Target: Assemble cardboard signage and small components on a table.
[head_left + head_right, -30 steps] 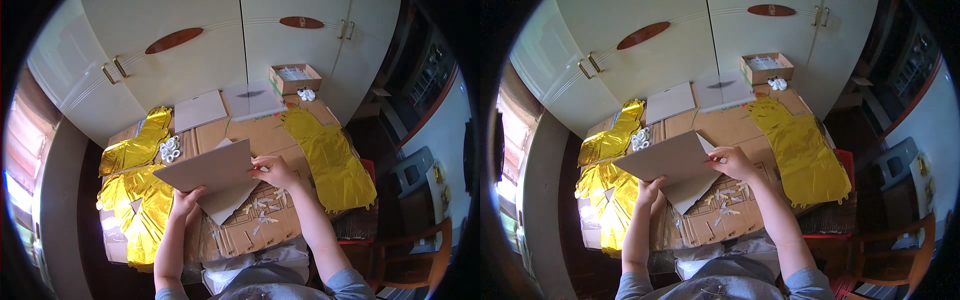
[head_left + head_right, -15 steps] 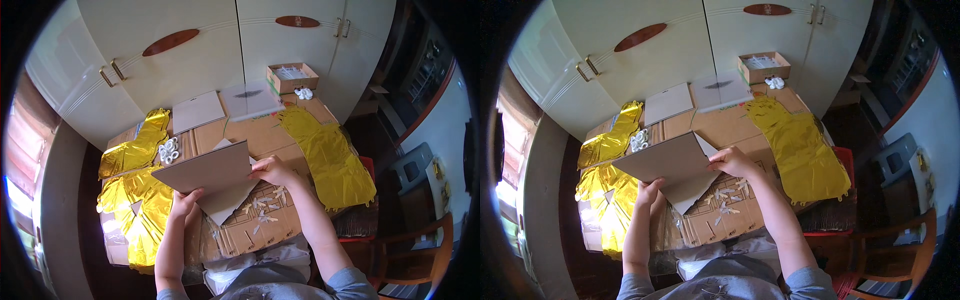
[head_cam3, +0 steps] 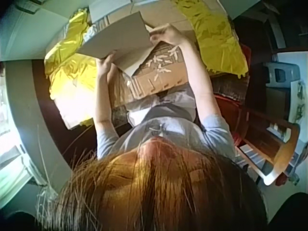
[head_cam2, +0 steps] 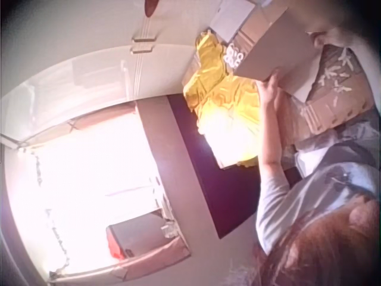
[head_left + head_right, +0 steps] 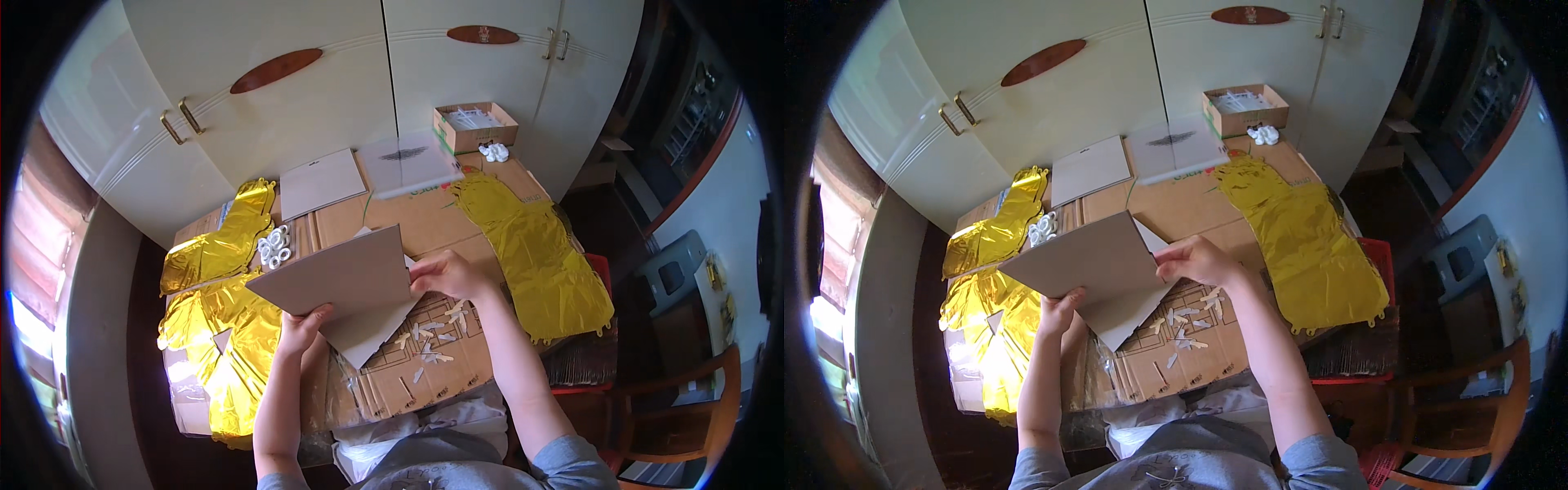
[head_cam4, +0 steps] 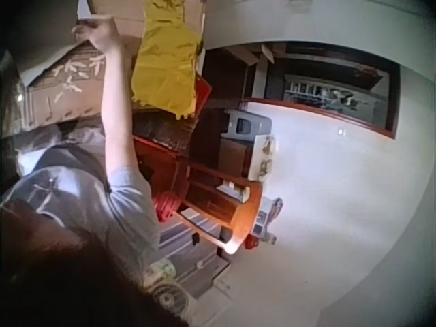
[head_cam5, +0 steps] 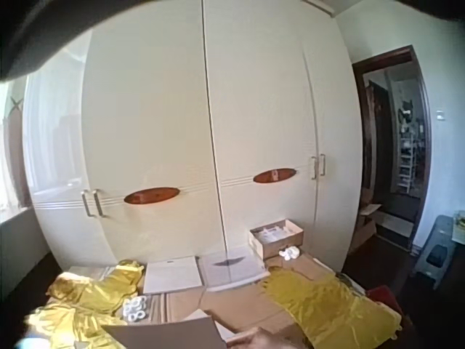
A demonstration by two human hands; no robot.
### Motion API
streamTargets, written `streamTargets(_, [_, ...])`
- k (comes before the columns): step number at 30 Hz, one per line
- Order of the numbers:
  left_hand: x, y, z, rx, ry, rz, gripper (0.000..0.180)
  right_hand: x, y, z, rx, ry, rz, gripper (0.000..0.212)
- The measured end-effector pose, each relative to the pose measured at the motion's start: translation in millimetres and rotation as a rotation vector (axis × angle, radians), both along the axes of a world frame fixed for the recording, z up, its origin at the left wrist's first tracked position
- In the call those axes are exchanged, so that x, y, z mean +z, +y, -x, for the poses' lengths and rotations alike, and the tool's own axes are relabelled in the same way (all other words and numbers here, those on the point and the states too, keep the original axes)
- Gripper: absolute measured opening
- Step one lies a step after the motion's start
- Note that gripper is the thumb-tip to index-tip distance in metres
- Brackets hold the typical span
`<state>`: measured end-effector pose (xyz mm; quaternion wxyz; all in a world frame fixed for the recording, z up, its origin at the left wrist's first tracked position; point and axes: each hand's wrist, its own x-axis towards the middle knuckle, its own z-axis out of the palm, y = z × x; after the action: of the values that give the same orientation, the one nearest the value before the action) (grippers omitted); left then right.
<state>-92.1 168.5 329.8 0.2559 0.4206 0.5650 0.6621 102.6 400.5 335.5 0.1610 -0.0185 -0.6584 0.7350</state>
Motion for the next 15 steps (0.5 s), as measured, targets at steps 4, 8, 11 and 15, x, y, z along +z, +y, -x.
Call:
streamTargets(4, [9.4,6.5,-8.8,0.033,0.018,-0.014,0.012,-2.0,5.3,-1.5,0.060,0.140,0.028,0.015])
streamTargets(8, [6.9,5.0,-6.5,0.025,-0.016,0.014,0.011,-3.8,-3.1,1.3,0.070,0.158,0.076,0.012])
streamTargets(11, [7.7,4.5,-7.9,0.048,-0.013,0.011,0.010,0.3,-7.5,1.0,-0.017,0.178,0.025,0.010])
streamTargets(15, [9.9,6.4,-8.3,0.060,0.039,-0.011,0.009,7.0,-9.6,-1.4,-0.137,0.136,-0.152,0.012])
